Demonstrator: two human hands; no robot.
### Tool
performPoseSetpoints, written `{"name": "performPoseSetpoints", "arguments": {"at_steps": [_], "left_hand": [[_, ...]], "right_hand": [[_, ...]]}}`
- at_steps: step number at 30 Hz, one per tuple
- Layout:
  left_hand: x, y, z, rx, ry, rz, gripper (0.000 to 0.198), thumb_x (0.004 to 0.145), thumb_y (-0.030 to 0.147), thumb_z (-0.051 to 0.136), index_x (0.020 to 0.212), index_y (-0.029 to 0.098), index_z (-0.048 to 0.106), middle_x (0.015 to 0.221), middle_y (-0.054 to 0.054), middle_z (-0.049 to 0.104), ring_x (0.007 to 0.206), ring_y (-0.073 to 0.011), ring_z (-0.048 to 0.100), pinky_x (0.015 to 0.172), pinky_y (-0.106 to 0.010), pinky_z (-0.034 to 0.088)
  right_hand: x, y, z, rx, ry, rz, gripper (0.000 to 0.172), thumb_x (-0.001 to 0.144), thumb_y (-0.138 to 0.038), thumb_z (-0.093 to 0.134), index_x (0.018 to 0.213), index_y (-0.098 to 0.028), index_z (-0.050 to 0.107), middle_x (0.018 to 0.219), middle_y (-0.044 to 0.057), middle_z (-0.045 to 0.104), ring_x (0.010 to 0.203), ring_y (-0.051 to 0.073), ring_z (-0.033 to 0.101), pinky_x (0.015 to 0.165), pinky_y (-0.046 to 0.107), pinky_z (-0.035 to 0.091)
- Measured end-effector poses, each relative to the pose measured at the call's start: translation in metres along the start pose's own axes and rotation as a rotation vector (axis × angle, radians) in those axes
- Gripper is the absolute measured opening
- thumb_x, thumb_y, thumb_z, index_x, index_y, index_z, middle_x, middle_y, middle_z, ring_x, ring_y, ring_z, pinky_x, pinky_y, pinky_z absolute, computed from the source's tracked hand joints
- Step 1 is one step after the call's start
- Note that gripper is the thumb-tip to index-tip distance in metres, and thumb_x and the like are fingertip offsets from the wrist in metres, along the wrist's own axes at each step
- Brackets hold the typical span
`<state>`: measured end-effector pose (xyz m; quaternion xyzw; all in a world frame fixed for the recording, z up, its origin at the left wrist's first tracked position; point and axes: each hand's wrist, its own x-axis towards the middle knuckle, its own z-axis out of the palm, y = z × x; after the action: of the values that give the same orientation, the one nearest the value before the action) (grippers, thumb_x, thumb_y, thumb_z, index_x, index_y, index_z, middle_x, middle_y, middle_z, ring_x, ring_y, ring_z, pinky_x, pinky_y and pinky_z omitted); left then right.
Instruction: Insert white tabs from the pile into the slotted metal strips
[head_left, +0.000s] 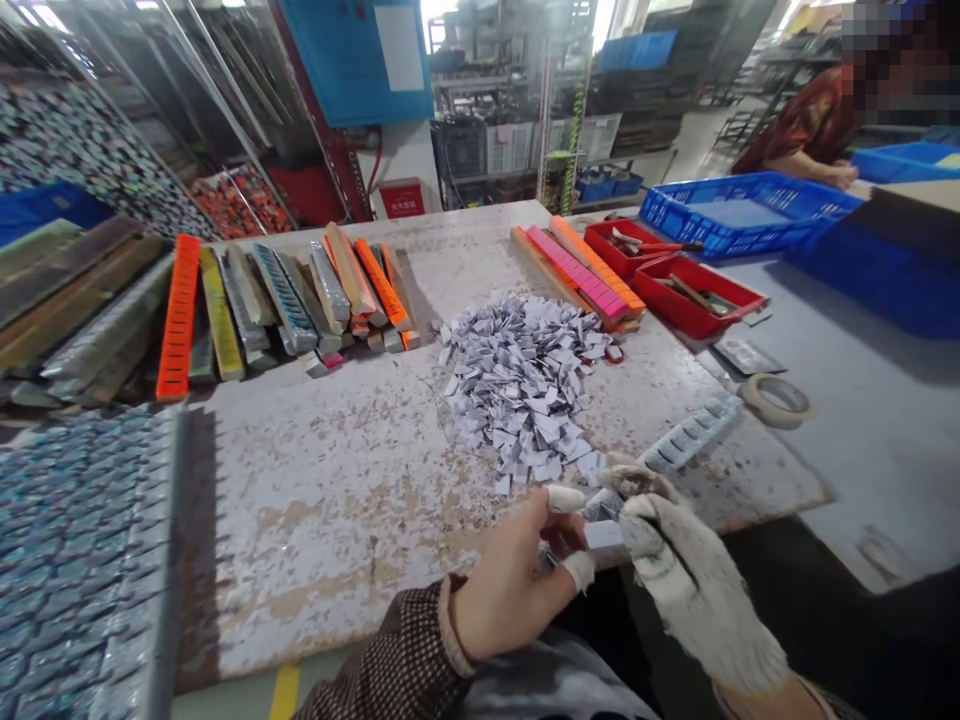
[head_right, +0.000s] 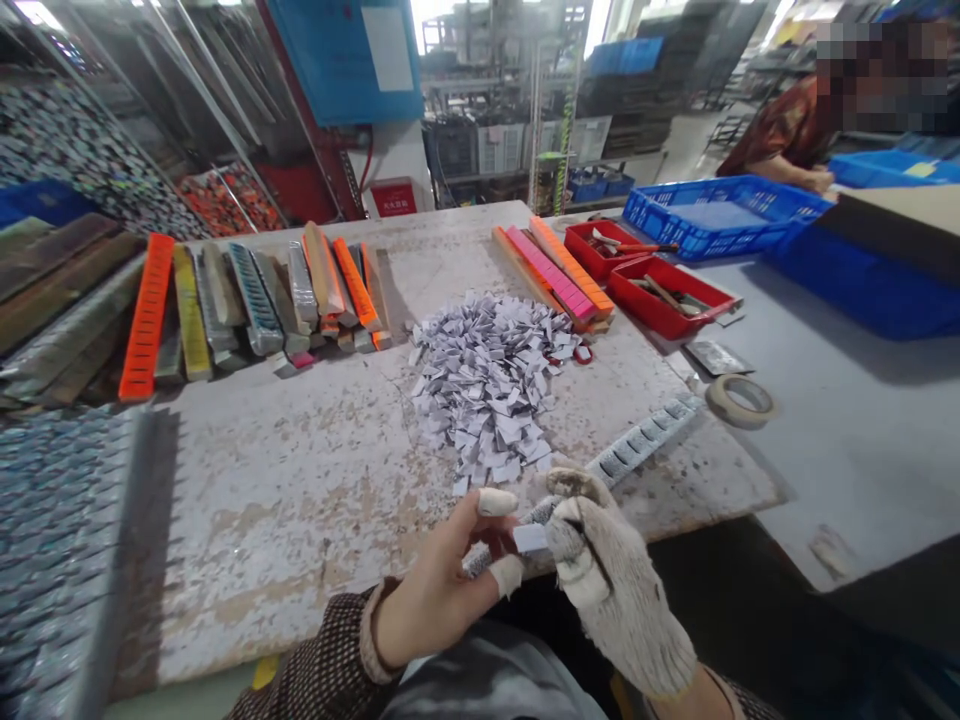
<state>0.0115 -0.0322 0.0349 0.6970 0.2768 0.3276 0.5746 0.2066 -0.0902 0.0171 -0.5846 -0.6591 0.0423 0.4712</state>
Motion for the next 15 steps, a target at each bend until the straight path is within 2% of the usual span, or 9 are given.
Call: {"name": "performPoseSetpoints", "arguments": {"at_steps": [2, 4, 6, 8, 12, 15], "left_hand": [[-0.001, 0.002, 0.000, -0.006, -0.079, -0.105, 0.027, 0.089, 0.037, 0.074, 0.103, 0.017, 0.062, 0.086, -0.003, 0.066, 0.072, -0.0138, 0.057, 0.067, -0.024, 0.046], [0.000, 0.004, 0.000, 0.064, -0.118, -0.132, 0.036, 0.093, 0.050, 0.071, 0.081, 0.017, 0.058, 0.074, 0.000, 0.058, 0.066, -0.0123, 0.049, 0.061, -0.023, 0.039], [0.001, 0.006, 0.001, 0.136, -0.135, -0.072, 0.050, 0.099, 0.056, 0.059, 0.068, 0.018, 0.047, 0.067, 0.003, 0.048, 0.062, -0.0113, 0.042, 0.057, -0.024, 0.033], [0.002, 0.009, 0.004, 0.186, -0.145, 0.024, 0.056, 0.104, 0.057, 0.049, 0.065, 0.019, 0.037, 0.064, 0.004, 0.041, 0.060, -0.0110, 0.038, 0.057, -0.026, 0.030], [0.000, 0.014, 0.014, 0.222, -0.166, 0.131, 0.057, 0.105, 0.059, 0.042, 0.063, 0.022, 0.028, 0.059, 0.004, 0.036, 0.057, -0.0123, 0.035, 0.056, -0.029, 0.032], [0.000, 0.018, 0.021, 0.151, -0.303, 0.205, 0.057, 0.105, 0.059, 0.039, 0.063, 0.024, 0.026, 0.055, 0.003, 0.037, 0.056, -0.0140, 0.038, 0.059, -0.031, 0.038]], "right_hand": [[0.004, -0.004, -0.004, 0.030, -0.037, -0.022, 0.011, 0.101, -0.026, 0.056, 0.094, -0.024, 0.065, 0.127, 0.010, 0.070, 0.114, 0.025, 0.071, 0.092, 0.035, 0.064], [0.008, -0.008, -0.009, 0.069, -0.069, -0.054, 0.014, 0.100, -0.027, 0.057, 0.088, -0.024, 0.062, 0.125, 0.010, 0.070, 0.114, 0.025, 0.071, 0.088, 0.034, 0.065], [0.007, -0.013, -0.014, 0.104, -0.087, -0.055, 0.015, 0.100, -0.028, 0.058, 0.086, -0.024, 0.061, 0.125, 0.010, 0.070, 0.114, 0.025, 0.071, 0.088, 0.035, 0.065], [0.000, -0.014, -0.017, 0.140, -0.092, -0.023, 0.017, 0.100, -0.032, 0.058, 0.085, -0.025, 0.062, 0.124, 0.010, 0.070, 0.110, 0.026, 0.073, 0.087, 0.037, 0.066], [-0.022, -0.008, -0.022, 0.183, -0.118, 0.060, 0.014, 0.099, -0.038, 0.059, 0.096, -0.028, 0.069, 0.103, 0.006, 0.074, 0.088, 0.026, 0.075, 0.069, 0.035, 0.067], [-0.037, 0.001, -0.024, 0.186, -0.139, 0.089, 0.014, 0.098, -0.042, 0.064, 0.105, -0.031, 0.070, 0.094, 0.003, 0.073, 0.082, 0.023, 0.074, 0.062, 0.033, 0.065]]}}
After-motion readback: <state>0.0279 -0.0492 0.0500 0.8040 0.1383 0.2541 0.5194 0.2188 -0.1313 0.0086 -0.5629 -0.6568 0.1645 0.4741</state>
